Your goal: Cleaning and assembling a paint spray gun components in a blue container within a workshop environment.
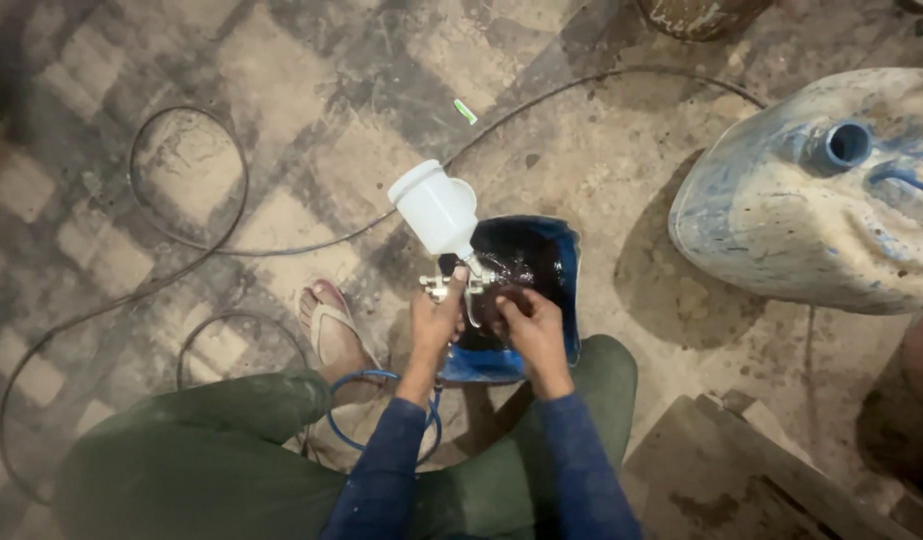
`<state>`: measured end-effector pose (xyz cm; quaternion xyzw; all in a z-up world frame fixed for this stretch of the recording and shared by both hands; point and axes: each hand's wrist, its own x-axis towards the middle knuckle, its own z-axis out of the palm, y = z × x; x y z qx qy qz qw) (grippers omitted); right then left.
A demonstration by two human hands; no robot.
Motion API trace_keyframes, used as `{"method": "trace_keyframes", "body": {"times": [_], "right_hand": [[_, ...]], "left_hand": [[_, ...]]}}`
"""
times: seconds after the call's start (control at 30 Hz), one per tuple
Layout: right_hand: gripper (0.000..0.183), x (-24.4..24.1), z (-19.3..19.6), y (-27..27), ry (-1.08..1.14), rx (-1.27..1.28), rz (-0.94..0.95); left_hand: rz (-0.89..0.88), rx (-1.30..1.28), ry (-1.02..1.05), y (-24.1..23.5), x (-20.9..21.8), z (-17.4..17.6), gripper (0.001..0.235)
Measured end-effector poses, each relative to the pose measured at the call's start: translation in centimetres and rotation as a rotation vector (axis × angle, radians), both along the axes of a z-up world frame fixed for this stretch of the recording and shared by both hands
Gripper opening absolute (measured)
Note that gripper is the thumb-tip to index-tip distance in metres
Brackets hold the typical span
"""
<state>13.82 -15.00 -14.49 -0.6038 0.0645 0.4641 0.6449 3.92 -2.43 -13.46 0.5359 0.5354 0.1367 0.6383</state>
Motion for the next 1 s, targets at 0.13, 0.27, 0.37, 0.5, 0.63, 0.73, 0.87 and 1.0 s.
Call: {"method": "trace_keyframes", "body": {"times": [0.13, 0.27, 0.37, 0.5, 0.63, 0.73, 0.87, 1.0], "right_hand": [[0.025, 0.3, -2.6, -1.3, -0.434, -0.389, 0.165], [0.030, -1.0, -15.3, -1.5, -1.151, -0.521, 0.235], [0.043, -0.5, -18.4, -1.1, -0.972, -0.726, 0.391], [0.028, 0.3, -9.8, -1.4, -0.706, -0.494, 0.331], [0.024, 0.2, 1.3, -0.3, -0.661, -0.261, 0.037], [0.023, 0.1, 3.9, 0.8, -0.701, -0.132, -0.042], [0.021, 0.9, 4.3, 2.6, -0.823, -0.152, 0.002], [0.022, 1.6, 1.8, 2.9, -0.780, -0.280, 0.020]], "left_hand": [[0.042, -0.234, -0.016, 0.8, -0.7, 0.0, 0.049], [0.060, -0.224, -0.087, 0.7, -0.9, 0.1, 0.047], [0.063, -0.237, 0.011, 0.8, -0.9, -1.0, 0.048], [0.071, -0.180, -0.039, 1.0, -0.3, -0.8, 0.052], [0.073, -0.114, 0.014, 0.6, 0.4, 0.0, 0.049], [0.040, -0.082, 0.052, 0.3, 0.7, 0.5, 0.052], [0.003, -0.010, 0.083, 0.2, 1.0, 0.5, 0.052], [-0.036, 0.063, 0.117, -0.7, 0.6, 0.5, 0.048]]}}
